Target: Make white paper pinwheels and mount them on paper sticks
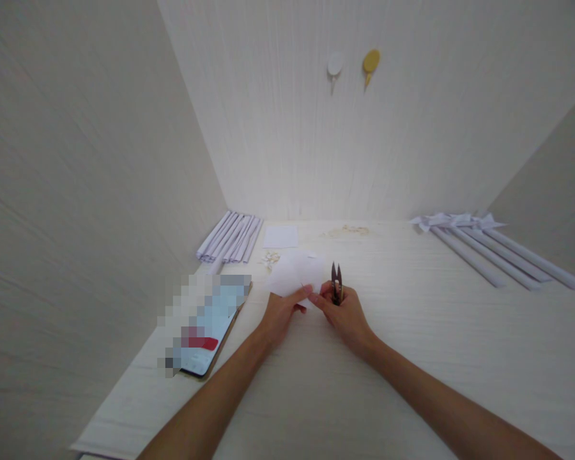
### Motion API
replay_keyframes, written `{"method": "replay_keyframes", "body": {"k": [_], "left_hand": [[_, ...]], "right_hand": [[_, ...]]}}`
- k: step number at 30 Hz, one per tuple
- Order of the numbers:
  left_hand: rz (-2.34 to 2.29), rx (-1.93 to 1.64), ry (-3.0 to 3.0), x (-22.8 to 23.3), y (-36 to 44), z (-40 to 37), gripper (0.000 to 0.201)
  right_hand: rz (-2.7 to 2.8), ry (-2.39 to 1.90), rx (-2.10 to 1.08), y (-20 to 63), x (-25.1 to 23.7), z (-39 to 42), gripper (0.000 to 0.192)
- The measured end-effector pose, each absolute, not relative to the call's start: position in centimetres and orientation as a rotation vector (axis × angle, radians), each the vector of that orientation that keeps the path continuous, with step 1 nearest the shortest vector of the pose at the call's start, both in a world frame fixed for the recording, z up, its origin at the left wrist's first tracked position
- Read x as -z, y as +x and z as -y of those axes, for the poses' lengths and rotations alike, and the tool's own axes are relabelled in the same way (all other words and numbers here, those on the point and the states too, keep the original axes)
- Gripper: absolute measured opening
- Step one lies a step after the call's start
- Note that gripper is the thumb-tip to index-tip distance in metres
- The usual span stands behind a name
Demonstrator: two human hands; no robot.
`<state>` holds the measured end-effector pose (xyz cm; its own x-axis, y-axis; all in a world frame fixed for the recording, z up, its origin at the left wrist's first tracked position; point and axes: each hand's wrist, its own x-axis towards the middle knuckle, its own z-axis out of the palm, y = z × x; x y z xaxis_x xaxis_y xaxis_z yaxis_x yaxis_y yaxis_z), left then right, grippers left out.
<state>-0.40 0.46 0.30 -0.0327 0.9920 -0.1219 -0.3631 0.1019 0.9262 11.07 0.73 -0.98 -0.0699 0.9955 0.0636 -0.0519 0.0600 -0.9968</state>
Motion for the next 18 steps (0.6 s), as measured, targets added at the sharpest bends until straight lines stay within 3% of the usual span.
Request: {"method": "replay_keyframes", "body": {"k": [18], "left_hand": [[-1.161, -1.399, 0.95, 0.45, -0.76, -0.94, 0.022]], "right_hand": [[1.271, -1.001, -1.313, 11.27, 0.85, -0.51, 0.026]]}}
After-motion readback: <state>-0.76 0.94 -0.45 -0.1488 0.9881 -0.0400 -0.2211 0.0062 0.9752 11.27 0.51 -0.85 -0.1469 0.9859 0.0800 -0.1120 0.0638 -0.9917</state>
